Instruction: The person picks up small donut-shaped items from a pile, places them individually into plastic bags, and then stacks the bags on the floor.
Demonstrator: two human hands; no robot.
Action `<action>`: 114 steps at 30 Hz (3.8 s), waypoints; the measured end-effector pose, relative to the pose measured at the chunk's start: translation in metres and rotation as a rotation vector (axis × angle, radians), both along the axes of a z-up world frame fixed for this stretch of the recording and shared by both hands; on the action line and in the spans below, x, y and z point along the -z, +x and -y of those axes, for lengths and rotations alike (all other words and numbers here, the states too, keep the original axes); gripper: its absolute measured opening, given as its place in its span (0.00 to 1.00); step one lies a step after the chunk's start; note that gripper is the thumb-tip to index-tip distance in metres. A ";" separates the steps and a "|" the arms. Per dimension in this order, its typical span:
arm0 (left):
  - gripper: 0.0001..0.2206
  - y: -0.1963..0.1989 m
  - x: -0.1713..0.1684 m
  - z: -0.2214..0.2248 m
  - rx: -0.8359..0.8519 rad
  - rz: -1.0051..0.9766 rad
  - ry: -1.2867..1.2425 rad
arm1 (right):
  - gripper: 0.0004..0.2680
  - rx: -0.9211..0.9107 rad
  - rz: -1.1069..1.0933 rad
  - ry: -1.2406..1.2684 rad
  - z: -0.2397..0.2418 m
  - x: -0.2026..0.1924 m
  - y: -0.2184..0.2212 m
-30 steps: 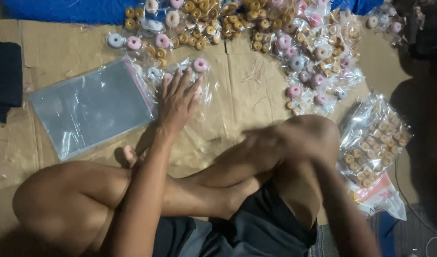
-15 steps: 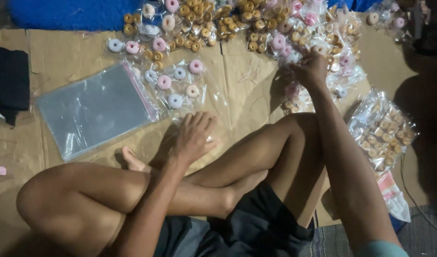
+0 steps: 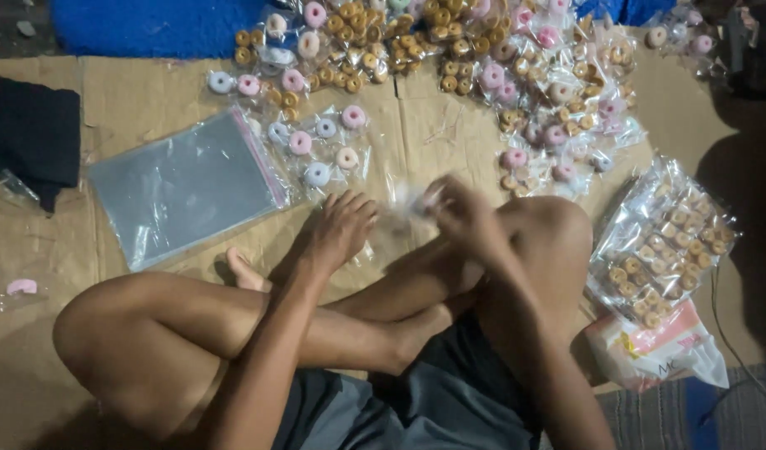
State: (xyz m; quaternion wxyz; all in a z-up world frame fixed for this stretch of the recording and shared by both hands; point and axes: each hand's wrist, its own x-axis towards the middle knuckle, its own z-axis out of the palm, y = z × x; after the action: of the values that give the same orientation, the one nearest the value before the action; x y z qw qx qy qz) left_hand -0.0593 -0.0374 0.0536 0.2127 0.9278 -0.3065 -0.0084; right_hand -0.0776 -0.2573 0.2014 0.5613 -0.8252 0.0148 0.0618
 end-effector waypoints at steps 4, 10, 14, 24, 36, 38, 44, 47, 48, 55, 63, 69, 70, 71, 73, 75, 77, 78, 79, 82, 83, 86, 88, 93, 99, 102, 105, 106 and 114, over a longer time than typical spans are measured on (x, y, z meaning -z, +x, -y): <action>0.06 0.000 0.010 -0.002 -0.044 -0.050 -0.287 | 0.05 -0.229 -0.064 -0.117 -0.010 0.046 -0.029; 0.03 -0.001 -0.017 -0.004 -0.112 0.101 -0.391 | 0.17 -0.164 -0.110 -0.070 -0.022 0.060 -0.029; 0.02 0.002 -0.022 0.000 -0.092 0.206 -0.457 | 0.28 -0.252 -0.071 0.110 -0.040 0.071 -0.038; 0.06 0.007 -0.043 0.000 -0.050 0.322 -0.449 | 0.35 -0.323 0.111 -0.071 -0.062 0.104 0.009; 0.24 0.039 0.011 -0.020 -0.439 -0.079 -0.058 | 0.31 -0.097 0.009 -0.340 -0.052 0.125 0.026; 0.27 0.045 0.031 -0.019 -0.437 -0.102 -0.014 | 0.27 -0.081 -0.105 -0.431 -0.050 0.128 0.025; 0.26 0.045 0.028 -0.020 -0.439 -0.119 -0.066 | 0.34 -0.209 -0.195 -0.374 -0.057 0.125 0.028; 0.26 0.042 0.028 -0.020 -0.435 -0.084 -0.070 | 0.29 -0.181 -0.181 -0.455 -0.047 0.162 0.036; 0.26 0.043 0.029 -0.020 -0.437 -0.084 -0.069 | 0.29 -0.183 -0.181 -0.455 -0.050 0.168 0.039; 0.27 0.044 0.032 -0.023 -0.436 -0.107 -0.088 | 0.29 -0.123 -0.124 -0.564 -0.073 0.137 0.034; 0.27 0.044 0.029 -0.021 -0.453 -0.118 -0.116 | 0.25 -0.110 -0.207 -0.595 -0.063 0.141 0.010; 0.23 0.051 0.013 -0.021 -0.335 -0.002 -0.124 | 0.27 -0.103 -0.276 -0.504 -0.078 0.110 0.029; 0.24 0.049 0.016 -0.020 -0.294 0.075 -0.123 | 0.28 -0.113 -0.274 -0.507 -0.078 0.110 0.029; 0.25 0.047 0.019 -0.019 -0.253 0.151 -0.122 | 0.30 -0.123 -0.272 -0.510 -0.079 0.111 0.029; 0.26 0.045 0.021 -0.018 -0.248 0.076 -0.101 | 0.30 -0.146 -0.291 -0.502 -0.079 0.107 0.030; 0.27 0.046 0.018 -0.018 -0.236 0.008 -0.082 | 0.30 -0.160 -0.305 -0.494 -0.079 0.109 0.031; 0.28 0.047 0.010 -0.016 -0.263 -0.046 -0.064 | 0.31 -0.143 -0.313 -0.498 -0.077 0.120 0.029; 0.28 0.048 0.011 -0.015 -0.262 -0.044 -0.065 | 0.31 -0.142 -0.312 -0.499 -0.076 0.116 0.029; 0.28 0.049 0.011 -0.014 -0.261 -0.059 -0.064 | 0.29 -0.156 -0.294 -0.496 -0.076 0.111 0.029; 0.29 0.050 0.015 -0.013 -0.239 -0.067 -0.046 | 0.27 -0.186 -0.270 -0.475 -0.079 0.104 0.024; 0.28 0.052 0.016 -0.012 -0.217 -0.054 -0.030 | 0.26 -0.199 -0.261 -0.458 -0.079 0.102 0.023; 0.28 0.053 0.015 -0.011 -0.224 -0.029 -0.101 | 0.25 -0.274 -0.281 -0.475 -0.068 0.129 0.025; 0.28 0.054 0.015 -0.011 -0.239 -0.023 -0.152 | 0.24 -0.283 -0.235 -0.445 -0.071 0.131 0.020; 0.25 0.061 0.030 -0.015 -0.317 0.007 -0.217 | 0.19 -0.223 -0.169 -0.401 -0.069 0.137 0.020; 0.21 0.059 0.020 -0.012 -0.283 0.020 -0.214 | 0.24 -0.137 -0.090 -0.435 -0.066 0.139 0.021; 0.21 0.058 0.014 -0.012 -0.219 0.100 -0.171 | 0.25 -0.188 -0.136 -0.412 -0.073 0.127 0.022; 0.20 0.057 0.014 -0.010 -0.196 0.065 -0.194 | 0.27 -0.232 -0.183 -0.438 -0.078 0.116 0.020; 0.21 0.058 0.014 -0.011 -0.202 0.034 -0.180 | 0.26 -0.236 -0.193 -0.419 -0.082 0.104 0.020; 0.22 0.058 0.015 -0.016 -0.203 0.003 -0.130 | 0.30 -0.187 -0.290 -0.612 -0.091 0.086 0.025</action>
State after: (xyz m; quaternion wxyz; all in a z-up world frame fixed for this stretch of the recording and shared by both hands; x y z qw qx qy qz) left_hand -0.0013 -0.0218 0.0386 0.2717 0.9383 -0.2111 0.0344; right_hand -0.0525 -0.1666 0.1152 0.2720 -0.9356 0.0364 0.2221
